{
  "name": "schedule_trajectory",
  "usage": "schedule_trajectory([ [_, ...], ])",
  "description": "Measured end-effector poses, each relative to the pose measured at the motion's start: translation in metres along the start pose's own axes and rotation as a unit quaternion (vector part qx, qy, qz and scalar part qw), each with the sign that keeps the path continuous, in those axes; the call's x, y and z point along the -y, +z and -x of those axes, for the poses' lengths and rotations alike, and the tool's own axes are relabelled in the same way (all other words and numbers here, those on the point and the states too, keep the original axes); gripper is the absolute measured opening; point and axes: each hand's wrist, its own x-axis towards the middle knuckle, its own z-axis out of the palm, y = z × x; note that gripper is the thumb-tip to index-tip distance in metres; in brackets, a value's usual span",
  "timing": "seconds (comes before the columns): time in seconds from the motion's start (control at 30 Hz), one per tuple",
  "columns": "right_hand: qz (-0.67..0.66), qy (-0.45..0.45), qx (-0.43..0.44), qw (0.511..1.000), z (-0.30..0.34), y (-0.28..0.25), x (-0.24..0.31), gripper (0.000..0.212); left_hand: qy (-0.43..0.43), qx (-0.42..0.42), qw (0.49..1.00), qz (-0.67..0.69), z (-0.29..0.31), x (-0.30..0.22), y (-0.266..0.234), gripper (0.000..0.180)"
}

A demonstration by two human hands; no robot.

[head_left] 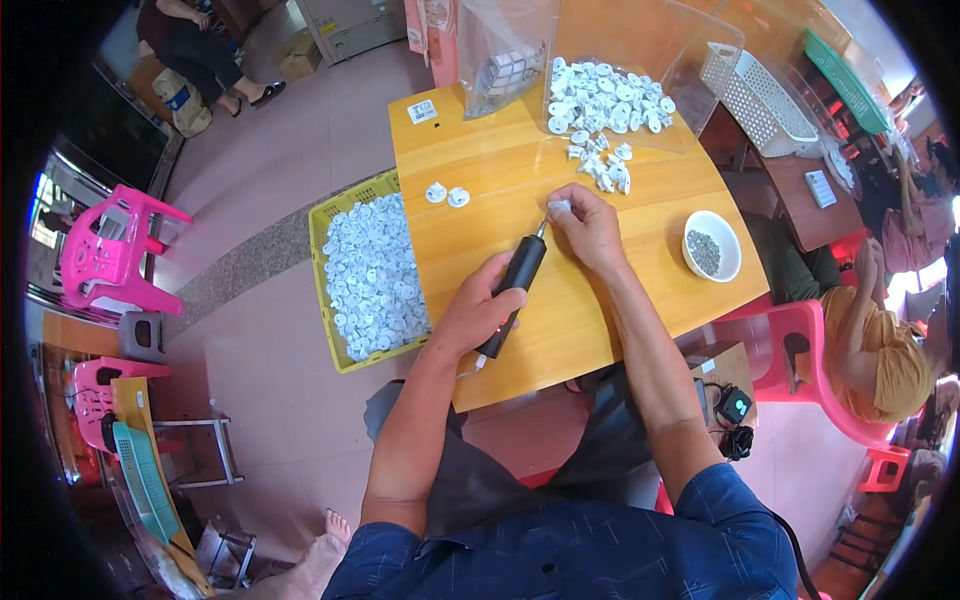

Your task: Assembling small white plastic components using an electric screwdriver to insert metal pins.

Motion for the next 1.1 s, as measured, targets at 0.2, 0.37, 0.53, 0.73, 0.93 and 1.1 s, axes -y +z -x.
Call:
schedule_trajectory([
  [0.2, 0.01, -0.011, 0.018, 1.0, 0.002, -0.002, 0.006, 0.009, -0.002, -0.005, 1.0, 0.013, 0.002, 0.0, 0.002, 0.055],
  [0.37, 0.018, -0.009, 0.019, 1.0, 0.002, -0.001, 0.006, 0.009, 0.002, -0.005, 1.0, 0.011, 0.001, 0.002, 0.001, 0.056],
  [0.53, 0.005, -0.032, -0.002, 0.999, 0.0, -0.001, 0.0, 0.011, 0.002, -0.007, 1.0, 0.008, 0.001, 0.001, 0.001, 0.057],
  [0.73, -0.004, -0.036, -0.002, 0.999, 0.001, 0.0, 0.003, 0.01, -0.002, -0.013, 1.0, 0.009, 0.001, 0.002, 0.001, 0.057],
  [0.93, -0.002, -0.035, 0.001, 0.999, 0.0, 0.001, 0.001, 0.009, 0.0, -0.017, 1.0, 0.003, 0.0, 0.002, 0.001, 0.057],
  [1.1, -0.001, -0.034, -0.003, 0.999, 0.001, 0.001, 0.002, 0.009, 0.005, -0.005, 1.0, 0.003, 0.0, 0.002, 0.0, 0.056],
])
